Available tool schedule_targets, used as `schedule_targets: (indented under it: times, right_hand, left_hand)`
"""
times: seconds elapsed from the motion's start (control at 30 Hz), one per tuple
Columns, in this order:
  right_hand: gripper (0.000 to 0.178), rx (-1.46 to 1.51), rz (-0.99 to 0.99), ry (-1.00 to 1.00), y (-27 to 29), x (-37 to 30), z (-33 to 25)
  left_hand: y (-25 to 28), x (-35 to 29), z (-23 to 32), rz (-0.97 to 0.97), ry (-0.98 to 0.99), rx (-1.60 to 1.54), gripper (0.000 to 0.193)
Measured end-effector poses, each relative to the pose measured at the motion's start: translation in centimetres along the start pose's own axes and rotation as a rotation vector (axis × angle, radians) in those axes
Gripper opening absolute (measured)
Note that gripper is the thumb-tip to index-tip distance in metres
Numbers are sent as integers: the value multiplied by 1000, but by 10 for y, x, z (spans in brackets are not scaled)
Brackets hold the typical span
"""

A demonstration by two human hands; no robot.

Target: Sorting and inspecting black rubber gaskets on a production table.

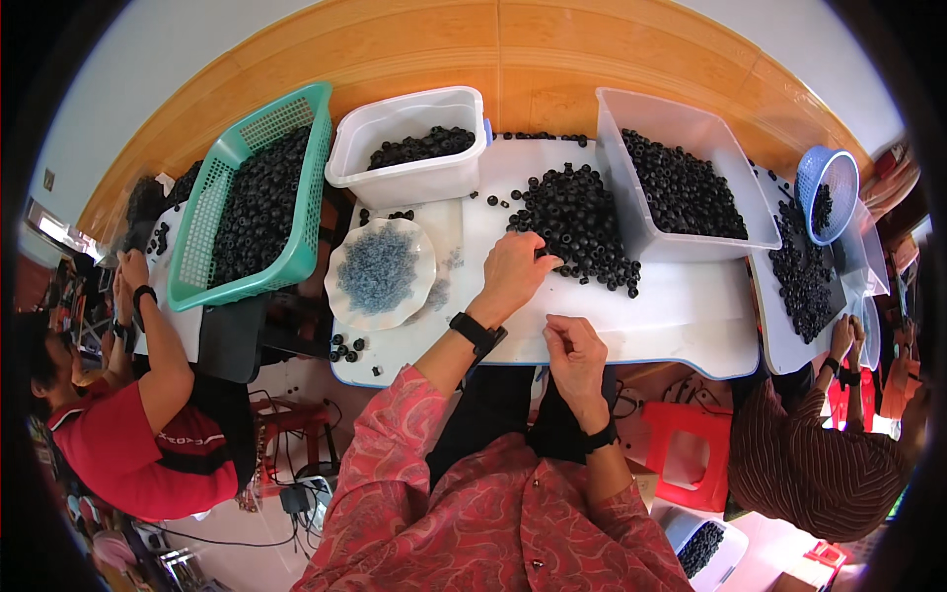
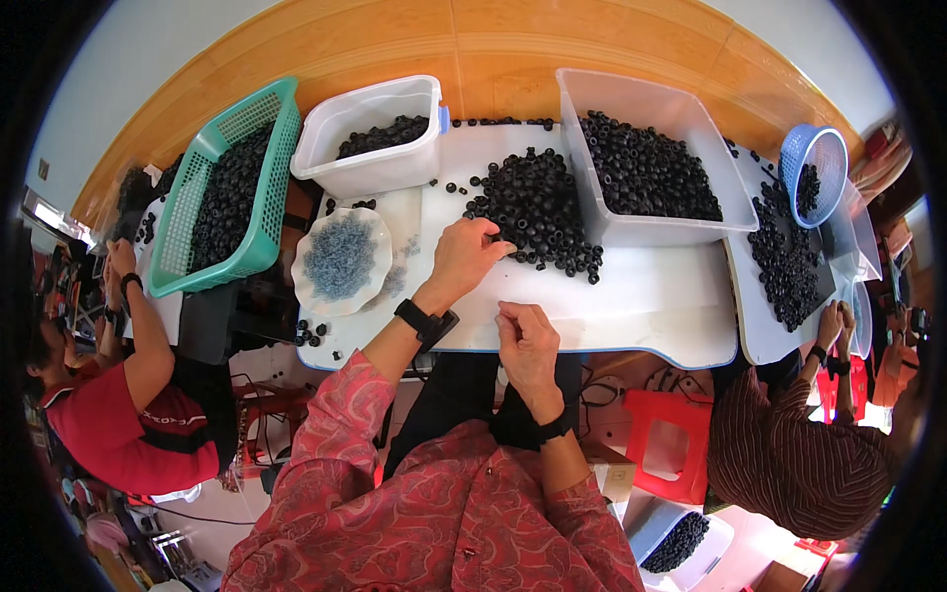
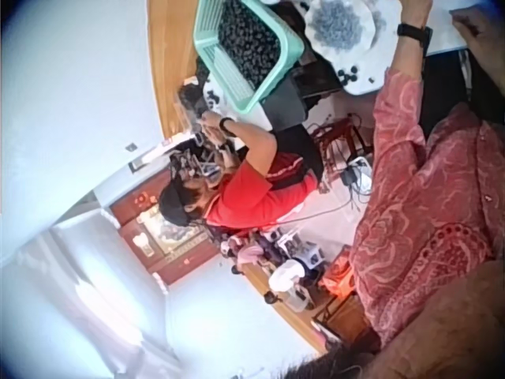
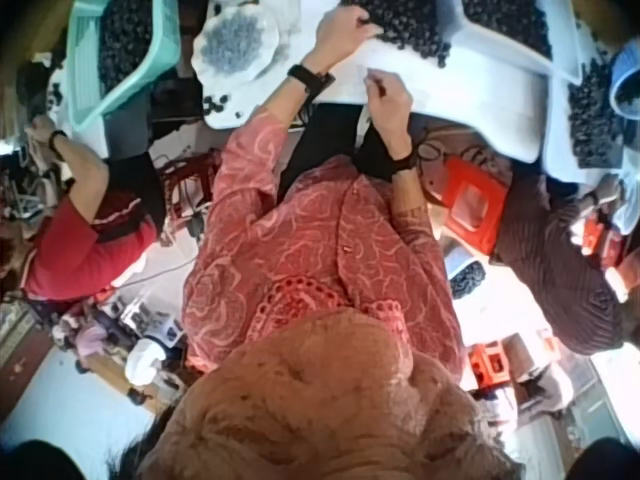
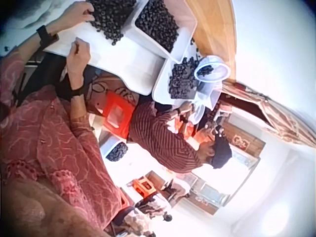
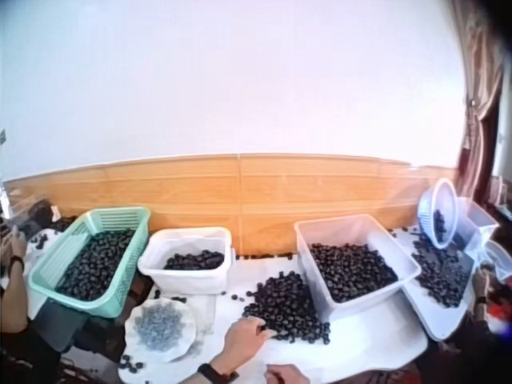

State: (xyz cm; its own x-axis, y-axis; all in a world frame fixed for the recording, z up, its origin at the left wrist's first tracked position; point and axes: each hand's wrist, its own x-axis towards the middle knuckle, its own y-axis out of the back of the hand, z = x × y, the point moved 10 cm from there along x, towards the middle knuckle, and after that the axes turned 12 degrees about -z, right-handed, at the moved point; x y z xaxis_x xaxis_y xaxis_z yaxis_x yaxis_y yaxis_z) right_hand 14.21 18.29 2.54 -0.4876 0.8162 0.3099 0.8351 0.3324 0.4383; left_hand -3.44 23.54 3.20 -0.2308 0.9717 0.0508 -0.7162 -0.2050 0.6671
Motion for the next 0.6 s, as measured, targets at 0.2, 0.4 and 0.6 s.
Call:
schedule_targets:
  times: [0.2,0.4,0.6]
  right_hand:
    - [16,3,-3,-6,0,0,0]
    - [16,-4,-19,-20,-1,-1,3]
    - [16,12,-18,-7,-2,-1,2]
  left_hand:
    - [0,-2,-3,-42,-72,-47,26]
    - [2,-42,-6,-203,-13,-978,25]
    - [14,-78,7,-238,-87,-1227,26]
